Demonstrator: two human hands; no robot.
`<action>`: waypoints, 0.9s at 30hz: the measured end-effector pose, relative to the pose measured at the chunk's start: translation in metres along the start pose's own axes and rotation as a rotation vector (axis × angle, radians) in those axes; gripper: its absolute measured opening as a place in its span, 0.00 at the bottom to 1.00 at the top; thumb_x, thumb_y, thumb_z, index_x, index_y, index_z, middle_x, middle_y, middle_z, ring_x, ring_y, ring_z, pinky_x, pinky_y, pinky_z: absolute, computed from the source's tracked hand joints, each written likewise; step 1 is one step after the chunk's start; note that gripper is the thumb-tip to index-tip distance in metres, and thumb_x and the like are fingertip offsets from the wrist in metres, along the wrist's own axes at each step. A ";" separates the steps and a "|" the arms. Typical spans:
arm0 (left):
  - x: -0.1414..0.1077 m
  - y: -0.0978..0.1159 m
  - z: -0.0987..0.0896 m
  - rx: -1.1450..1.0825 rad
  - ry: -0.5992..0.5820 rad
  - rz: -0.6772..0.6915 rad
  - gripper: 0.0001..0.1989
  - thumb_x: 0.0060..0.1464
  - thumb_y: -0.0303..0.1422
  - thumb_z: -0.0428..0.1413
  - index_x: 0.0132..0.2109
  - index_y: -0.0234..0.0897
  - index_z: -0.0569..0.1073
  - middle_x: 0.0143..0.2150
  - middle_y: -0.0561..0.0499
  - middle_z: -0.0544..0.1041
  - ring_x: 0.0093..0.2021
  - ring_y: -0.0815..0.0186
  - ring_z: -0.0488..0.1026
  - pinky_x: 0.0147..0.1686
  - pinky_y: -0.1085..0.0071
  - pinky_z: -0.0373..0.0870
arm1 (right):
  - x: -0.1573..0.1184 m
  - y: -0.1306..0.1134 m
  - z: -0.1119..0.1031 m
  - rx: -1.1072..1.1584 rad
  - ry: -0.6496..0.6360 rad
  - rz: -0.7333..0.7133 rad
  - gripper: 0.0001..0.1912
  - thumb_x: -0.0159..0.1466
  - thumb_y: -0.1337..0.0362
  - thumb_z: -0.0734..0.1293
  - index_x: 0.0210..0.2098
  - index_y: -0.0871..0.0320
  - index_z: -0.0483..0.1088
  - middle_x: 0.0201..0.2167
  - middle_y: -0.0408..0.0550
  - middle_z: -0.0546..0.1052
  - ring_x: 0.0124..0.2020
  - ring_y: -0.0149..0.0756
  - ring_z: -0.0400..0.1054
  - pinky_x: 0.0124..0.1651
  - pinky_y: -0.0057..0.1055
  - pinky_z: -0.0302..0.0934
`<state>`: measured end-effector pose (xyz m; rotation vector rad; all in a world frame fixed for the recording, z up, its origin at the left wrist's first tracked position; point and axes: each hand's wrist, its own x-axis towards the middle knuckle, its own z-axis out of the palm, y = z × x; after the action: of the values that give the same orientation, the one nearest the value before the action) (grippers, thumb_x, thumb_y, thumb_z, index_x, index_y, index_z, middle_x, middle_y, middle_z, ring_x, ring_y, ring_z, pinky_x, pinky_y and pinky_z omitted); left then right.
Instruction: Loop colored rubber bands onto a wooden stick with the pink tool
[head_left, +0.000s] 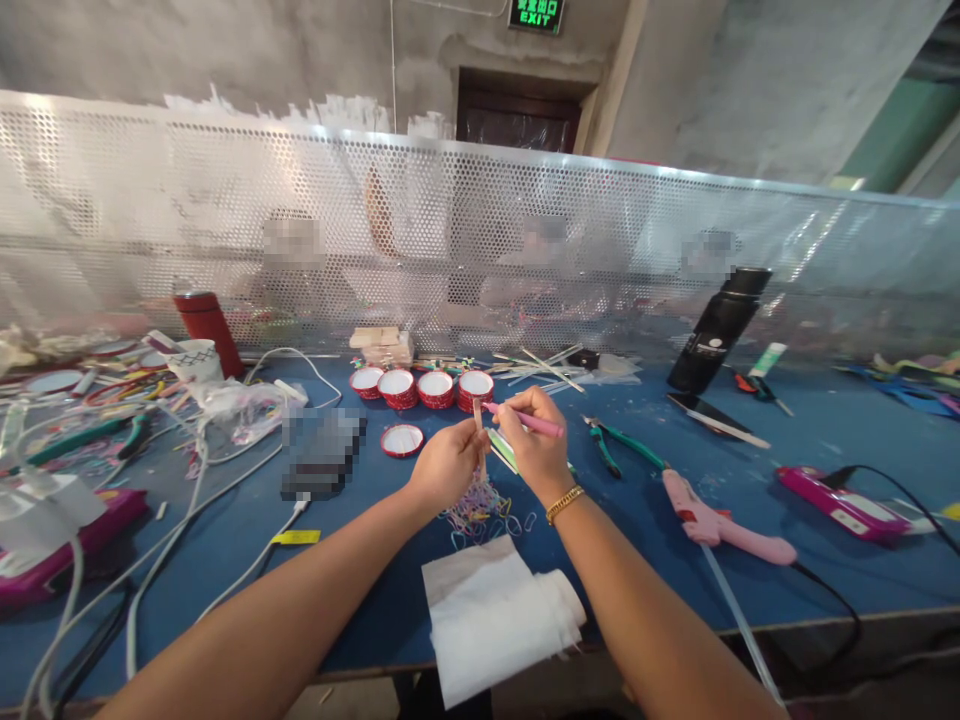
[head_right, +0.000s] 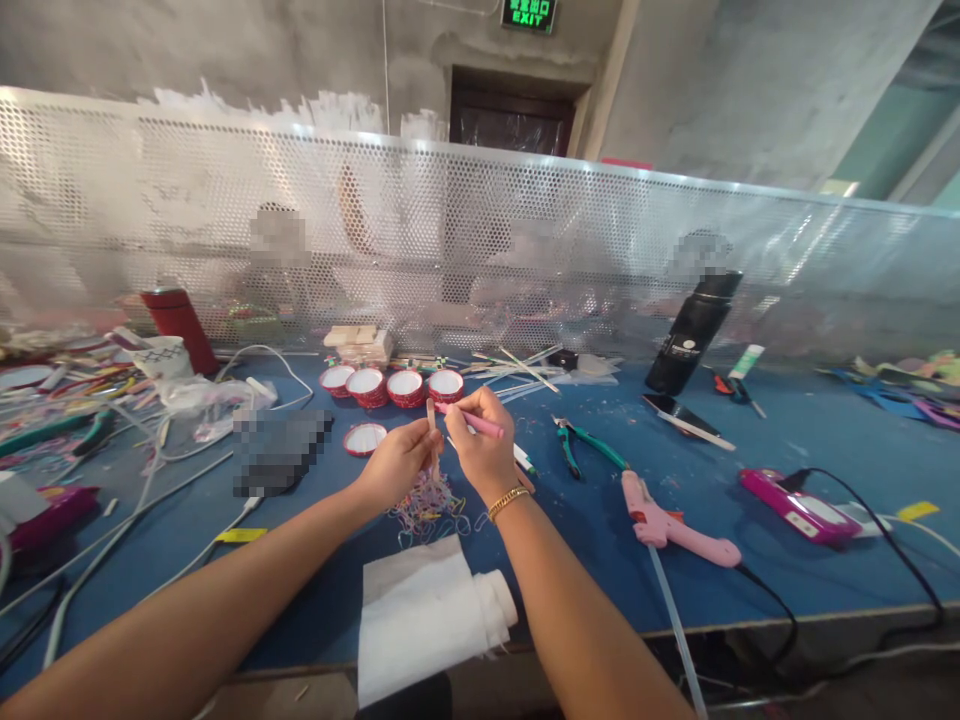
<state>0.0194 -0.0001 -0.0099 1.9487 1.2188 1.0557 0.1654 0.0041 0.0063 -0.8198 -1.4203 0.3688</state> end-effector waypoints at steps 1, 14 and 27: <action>0.000 0.000 0.000 0.002 -0.001 0.005 0.18 0.64 0.44 0.45 0.30 0.38 0.65 0.24 0.55 0.68 0.24 0.69 0.62 0.25 0.72 0.56 | 0.000 0.000 0.000 0.002 -0.005 0.000 0.08 0.62 0.62 0.67 0.27 0.54 0.67 0.25 0.42 0.74 0.30 0.36 0.71 0.37 0.33 0.64; -0.001 0.002 0.000 0.017 -0.005 0.015 0.17 0.64 0.43 0.45 0.30 0.38 0.64 0.23 0.56 0.68 0.24 0.69 0.62 0.25 0.72 0.55 | 0.000 0.000 0.000 -0.012 -0.016 -0.012 0.08 0.63 0.63 0.67 0.27 0.55 0.68 0.26 0.43 0.74 0.31 0.36 0.70 0.38 0.33 0.64; -0.001 0.004 -0.001 0.011 -0.005 -0.019 0.17 0.64 0.43 0.45 0.31 0.38 0.66 0.23 0.55 0.68 0.23 0.69 0.62 0.24 0.72 0.55 | 0.000 0.000 -0.001 -0.003 0.018 -0.006 0.08 0.62 0.62 0.67 0.27 0.54 0.67 0.24 0.41 0.74 0.28 0.35 0.70 0.36 0.32 0.64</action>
<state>0.0200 -0.0027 -0.0064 1.9437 1.2405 1.0360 0.1660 0.0041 0.0068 -0.8192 -1.4068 0.3539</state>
